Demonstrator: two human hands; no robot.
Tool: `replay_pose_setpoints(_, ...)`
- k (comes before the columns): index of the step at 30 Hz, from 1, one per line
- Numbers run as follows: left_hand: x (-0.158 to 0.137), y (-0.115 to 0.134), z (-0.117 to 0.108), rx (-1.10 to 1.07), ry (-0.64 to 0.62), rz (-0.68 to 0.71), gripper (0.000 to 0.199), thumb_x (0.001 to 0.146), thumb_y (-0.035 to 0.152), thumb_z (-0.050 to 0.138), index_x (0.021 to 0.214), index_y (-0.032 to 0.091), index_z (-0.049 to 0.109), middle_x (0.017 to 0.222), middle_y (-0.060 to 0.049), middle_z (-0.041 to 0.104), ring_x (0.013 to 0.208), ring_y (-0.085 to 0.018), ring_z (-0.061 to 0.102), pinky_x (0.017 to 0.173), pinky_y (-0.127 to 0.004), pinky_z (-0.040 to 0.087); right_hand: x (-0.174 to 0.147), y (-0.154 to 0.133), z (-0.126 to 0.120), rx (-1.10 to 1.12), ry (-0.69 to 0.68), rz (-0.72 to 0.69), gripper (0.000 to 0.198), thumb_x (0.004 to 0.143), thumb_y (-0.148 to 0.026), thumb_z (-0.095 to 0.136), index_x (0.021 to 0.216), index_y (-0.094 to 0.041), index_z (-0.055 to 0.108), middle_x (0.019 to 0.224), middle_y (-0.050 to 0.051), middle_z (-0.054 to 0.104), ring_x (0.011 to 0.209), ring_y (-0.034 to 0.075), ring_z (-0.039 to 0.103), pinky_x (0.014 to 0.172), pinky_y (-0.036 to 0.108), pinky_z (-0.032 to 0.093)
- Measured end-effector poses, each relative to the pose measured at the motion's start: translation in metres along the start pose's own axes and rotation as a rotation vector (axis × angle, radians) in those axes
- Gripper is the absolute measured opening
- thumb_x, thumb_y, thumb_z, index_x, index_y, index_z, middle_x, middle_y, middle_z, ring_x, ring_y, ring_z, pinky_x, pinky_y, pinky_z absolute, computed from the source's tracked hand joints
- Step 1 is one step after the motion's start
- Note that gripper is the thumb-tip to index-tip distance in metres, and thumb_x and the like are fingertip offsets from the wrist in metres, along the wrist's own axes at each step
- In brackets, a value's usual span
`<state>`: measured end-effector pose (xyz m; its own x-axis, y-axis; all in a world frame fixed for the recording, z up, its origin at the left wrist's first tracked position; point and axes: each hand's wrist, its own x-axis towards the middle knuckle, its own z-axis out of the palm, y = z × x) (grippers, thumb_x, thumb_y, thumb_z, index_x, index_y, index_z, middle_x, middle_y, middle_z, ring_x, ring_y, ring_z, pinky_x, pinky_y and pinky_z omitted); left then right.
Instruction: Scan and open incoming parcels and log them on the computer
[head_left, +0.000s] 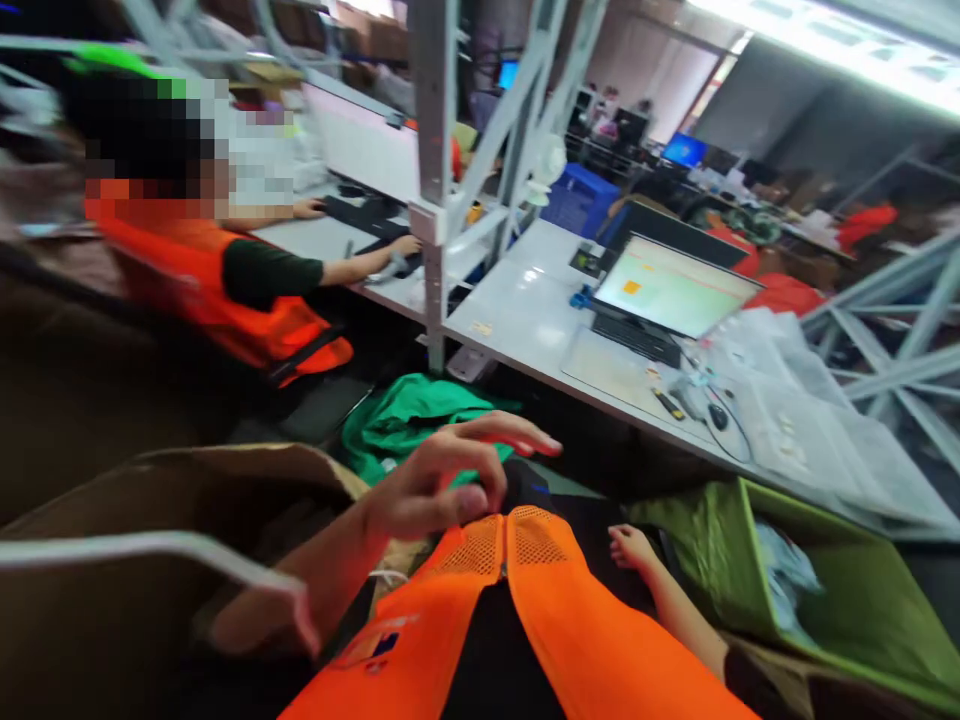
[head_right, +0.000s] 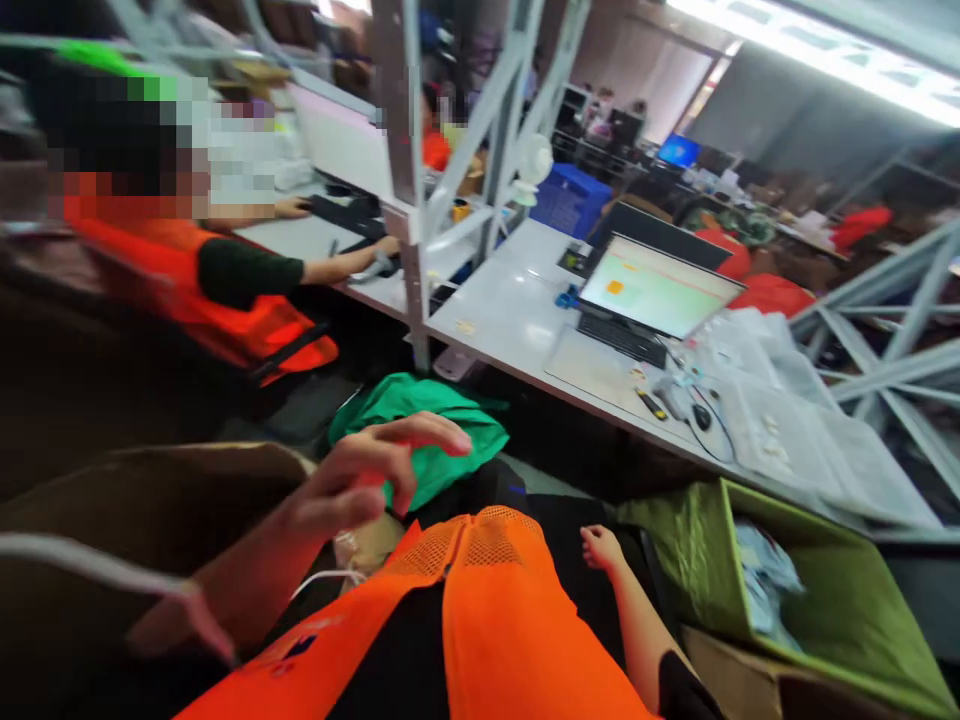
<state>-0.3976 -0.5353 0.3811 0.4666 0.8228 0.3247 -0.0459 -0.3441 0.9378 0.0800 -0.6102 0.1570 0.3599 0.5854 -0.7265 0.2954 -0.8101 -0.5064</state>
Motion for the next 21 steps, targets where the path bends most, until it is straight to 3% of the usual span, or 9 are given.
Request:
replay_pose_setpoints(3, 0.008, -0.080, 0.015, -0.009, 0.026, -0.310, 0.058, 0.091, 0.078, 0.064, 0.081, 0.022, 0.069, 0.127, -0.015, 0.079, 0.121, -0.037, 0.072, 0.108, -0.047, 0.056, 0.018, 0.017, -0.025, 0.072, 0.122, 0.102, 0.037, 0.106, -0.046, 0.070, 0.129, -0.016, 0.068, 0.115, 0.007, 0.072, 0.090, 0.017, 0.071, 0.077, 0.033, 0.064)
replay_pose_setpoints(5, -0.011, -0.140, 0.024, 0.091, 0.089, -0.563, 0.067, 0.080, 0.087, 0.063, 0.086, 0.021, 0.071, 0.117, -0.016, 0.081, 0.116, -0.039, 0.073, 0.104, -0.047, 0.057, 0.031, 0.029, -0.042, 0.081, 0.172, 0.154, 0.034, 0.107, -0.044, 0.070, 0.126, -0.016, 0.068, 0.109, 0.005, 0.072, 0.084, 0.014, 0.069, 0.071, 0.030, 0.063)
replay_pose_setpoints(6, -0.023, -0.166, 0.027, 0.125, 0.047, -0.658, 0.070, 0.077, 0.089, 0.062, 0.091, 0.021, 0.074, 0.113, -0.015, 0.082, 0.112, -0.039, 0.074, 0.102, -0.047, 0.058, 0.038, 0.034, -0.051, 0.076, 0.187, 0.173, 0.032, 0.107, -0.043, 0.069, 0.124, -0.015, 0.068, 0.105, 0.004, 0.071, 0.080, 0.013, 0.068, 0.069, 0.028, 0.061)
replay_pose_setpoints(9, -0.041, -0.205, 0.021, 0.244, -0.082, -0.782, 0.072, 0.074, 0.089, 0.060, 0.092, 0.021, 0.077, 0.101, -0.011, 0.082, 0.098, -0.035, 0.075, 0.091, -0.042, 0.059, 0.067, 0.038, -0.077, 0.034, 0.197, 0.212, 0.028, 0.108, -0.041, 0.068, 0.117, -0.015, 0.069, 0.091, 0.000, 0.068, 0.067, 0.010, 0.062, 0.060, 0.023, 0.056)
replay_pose_setpoints(12, -0.005, -0.196, -0.011, 0.379, -0.030, -0.760, 0.075, 0.075, 0.091, 0.060, 0.096, 0.022, 0.080, 0.105, -0.007, 0.083, 0.102, -0.031, 0.074, 0.093, -0.037, 0.058, 0.117, 0.019, -0.106, -0.011, 0.176, 0.198, 0.026, 0.108, -0.040, 0.069, 0.111, -0.014, 0.069, 0.085, -0.002, 0.066, 0.062, 0.009, 0.059, 0.057, 0.022, 0.053)
replay_pose_setpoints(15, 0.058, -0.162, -0.054, 0.554, 0.162, -0.739, 0.078, 0.077, 0.092, 0.060, 0.107, 0.022, 0.079, 0.111, 0.000, 0.083, 0.109, -0.027, 0.074, 0.099, -0.035, 0.057, 0.186, -0.015, -0.143, -0.006, 0.154, 0.064, 0.029, 0.107, -0.042, 0.070, 0.117, -0.014, 0.069, 0.097, 0.002, 0.070, 0.074, 0.012, 0.066, 0.065, 0.026, 0.060)
replay_pose_setpoints(17, 0.094, -0.141, -0.067, 0.710, 0.304, -0.735, 0.077, 0.077, 0.092, 0.058, 0.110, 0.024, 0.077, 0.112, 0.007, 0.083, 0.112, -0.024, 0.073, 0.104, -0.036, 0.056, 0.235, -0.036, -0.174, 0.025, 0.167, -0.072, 0.033, 0.106, -0.044, 0.071, 0.123, -0.015, 0.069, 0.109, 0.005, 0.072, 0.085, 0.015, 0.070, 0.073, 0.030, 0.063)
replay_pose_setpoints(19, 0.122, -0.129, -0.054, 0.845, 0.469, -0.721, 0.070, 0.080, 0.090, 0.054, 0.107, 0.029, 0.074, 0.109, 0.017, 0.082, 0.113, -0.020, 0.073, 0.110, -0.039, 0.053, 0.280, -0.050, -0.211, 0.058, 0.203, -0.195, 0.036, 0.106, -0.045, 0.071, 0.128, -0.016, 0.069, 0.117, 0.007, 0.072, 0.093, 0.018, 0.071, 0.079, 0.034, 0.065)
replay_pose_setpoints(21, 0.145, -0.127, -0.012, 0.873, 0.684, -0.782, 0.064, 0.081, 0.091, 0.050, 0.094, 0.031, 0.070, 0.084, 0.020, 0.080, 0.095, -0.016, 0.076, 0.104, -0.041, 0.057, 0.318, -0.057, -0.252, 0.086, 0.252, -0.283, 0.038, 0.105, -0.046, 0.071, 0.130, -0.017, 0.069, 0.121, 0.008, 0.071, 0.099, 0.020, 0.072, 0.083, 0.037, 0.065)
